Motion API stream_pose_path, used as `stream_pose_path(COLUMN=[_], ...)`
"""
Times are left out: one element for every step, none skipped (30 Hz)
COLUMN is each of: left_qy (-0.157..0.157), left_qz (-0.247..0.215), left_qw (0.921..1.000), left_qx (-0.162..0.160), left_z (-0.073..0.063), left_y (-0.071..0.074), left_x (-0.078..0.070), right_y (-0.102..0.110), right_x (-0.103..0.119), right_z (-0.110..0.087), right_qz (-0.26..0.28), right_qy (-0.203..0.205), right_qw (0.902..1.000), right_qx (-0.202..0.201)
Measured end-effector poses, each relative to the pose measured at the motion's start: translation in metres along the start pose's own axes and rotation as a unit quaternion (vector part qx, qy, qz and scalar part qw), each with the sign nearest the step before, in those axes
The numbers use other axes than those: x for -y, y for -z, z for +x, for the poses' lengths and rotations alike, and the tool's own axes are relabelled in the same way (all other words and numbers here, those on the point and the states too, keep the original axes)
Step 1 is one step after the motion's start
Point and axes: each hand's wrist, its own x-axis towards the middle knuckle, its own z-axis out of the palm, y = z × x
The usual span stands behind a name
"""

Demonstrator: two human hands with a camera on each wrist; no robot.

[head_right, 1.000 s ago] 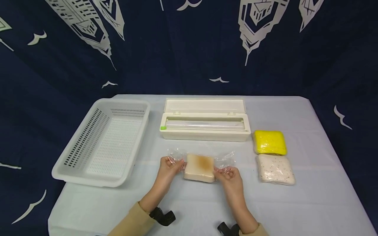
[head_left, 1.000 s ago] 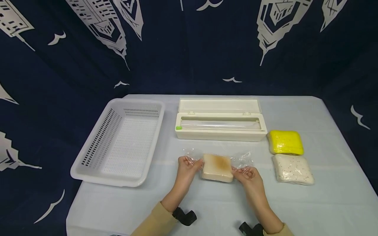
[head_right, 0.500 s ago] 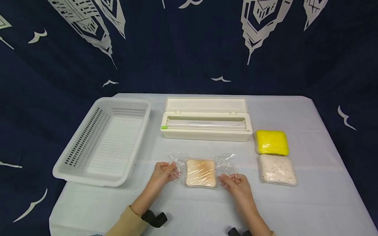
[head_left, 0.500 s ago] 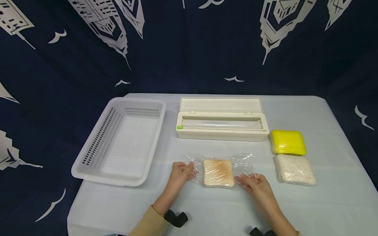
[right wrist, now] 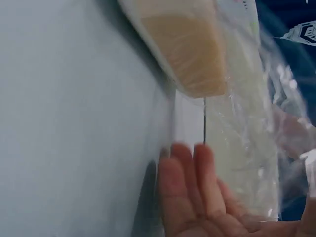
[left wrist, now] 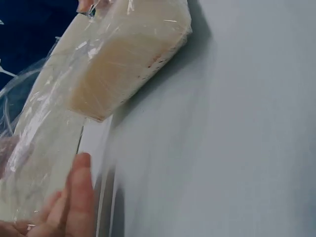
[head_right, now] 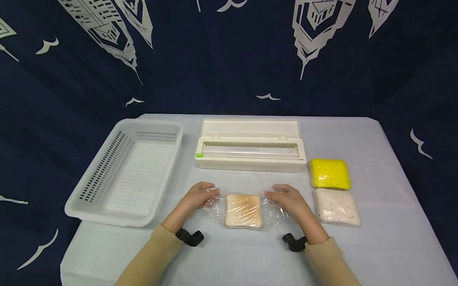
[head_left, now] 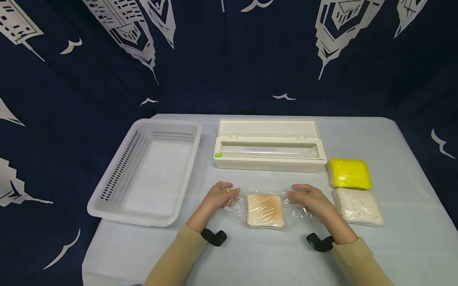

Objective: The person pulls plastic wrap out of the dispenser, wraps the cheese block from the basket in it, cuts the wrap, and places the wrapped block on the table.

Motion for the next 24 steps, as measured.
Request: stream_pose_path(left_qy=[-0.009,-0.019,-0.03,-0.039,-0.049,-0.059,-0.068,-0.074,-0.08,-0.086,-0.091,-0.092,-0.092,-0.093,-0.094,-0.096,-0.098,-0.1,-0.104,-0.11,-0.115,-0.123,-0.13,-0.138], left_qz=[0.008,0.015,0.019,0.018,0.015,0.012,0.009,0.006,0.005,0.002,0.003,0.004,0.005,0.007,0.011,0.017,0.023,0.027,0.036,0.047,0.054,0.06,0.065,0.072], left_qw=[0.9999,0.9997,0.9994,0.999,0.9986,0.9981,0.9975,0.997,0.9965,0.996,0.9956,0.9955,0.9955,0.9955,0.9953,0.9951,0.9948,0.9945,0.9937,0.9926,0.9917,0.9904,0.9893,0.9877], left_qx=[-0.001,-0.004,-0.007,-0.009,-0.012,-0.016,-0.019,-0.023,-0.025,-0.025,-0.025,-0.024,-0.021,-0.02,-0.019,-0.017,-0.017,-0.017,-0.018,-0.02,-0.02,-0.019,-0.017,-0.014], left_z=[-0.001,-0.001,-0.002,-0.003,-0.003,-0.004,-0.005,-0.005,-0.005,-0.006,-0.006,-0.007,-0.007,-0.007,-0.007,-0.007,-0.007,-0.007,-0.007,-0.007,-0.007,-0.008,-0.009,-0.009], left_y=[0.0,-0.001,0.0,0.001,0.002,0.003,0.004,0.005,0.006,0.007,0.008,0.009,0.01,0.011,0.012,0.013,0.014,0.015,0.016,0.017,0.018,0.019,0.019,0.02], left_x=[0.0,0.001,0.001,0.002,0.003,0.004,0.004,0.006,0.006,0.007,0.008,0.008,0.009,0.01,0.011,0.013,0.014,0.015,0.016,0.016,0.016,0.016,0.016,0.015], right_y=[0.0,0.0,0.0,0.0,0.0,0.001,0.001,0.002,0.002,0.002,0.003,0.003,0.003,0.004,0.005,0.005,0.005,0.005,0.006,0.006,0.006,0.005,0.006,0.006], right_x=[-0.001,-0.001,-0.002,-0.003,-0.004,-0.004,-0.005,-0.005,-0.005,-0.006,-0.006,-0.007,-0.008,-0.009,-0.01,-0.012,-0.013,-0.014,-0.015,-0.016,-0.017,-0.017,-0.017,-0.016], right_z=[0.002,0.003,0.003,0.004,0.004,0.004,0.004,0.003,0.004,0.003,0.003,0.003,0.003,0.003,0.002,0.002,0.001,0.001,0.0,0.0,-0.001,-0.001,-0.001,-0.002], right_qz=[0.009,0.019,0.028,0.039,0.048,0.047,0.041,0.036,0.027,0.021,0.015,0.009,0.004,-0.001,-0.005,-0.008,-0.01,-0.014,-0.019,-0.023,-0.027,-0.03,-0.034,-0.043], right_qy=[0.01,0.019,0.027,0.037,0.044,0.046,0.047,0.047,0.047,0.045,0.043,0.043,0.046,0.049,0.054,0.057,0.062,0.066,0.069,0.073,0.077,0.079,0.081,0.084], right_qw=[0.9999,0.9995,0.9989,0.9981,0.9974,0.9975,0.9977,0.9981,0.9984,0.9987,0.999,0.9991,0.999,0.9988,0.9985,0.9984,0.998,0.9977,0.9974,0.997,0.9966,0.9963,0.996,0.9954], right_qx=[0.009,0.018,0.025,0.029,0.03,0.027,0.024,0.02,0.014,0.008,0.004,0.001,0.001,0.002,0.003,0.002,0.0,-0.003,-0.007,-0.011,-0.013,-0.017,-0.018,-0.018])
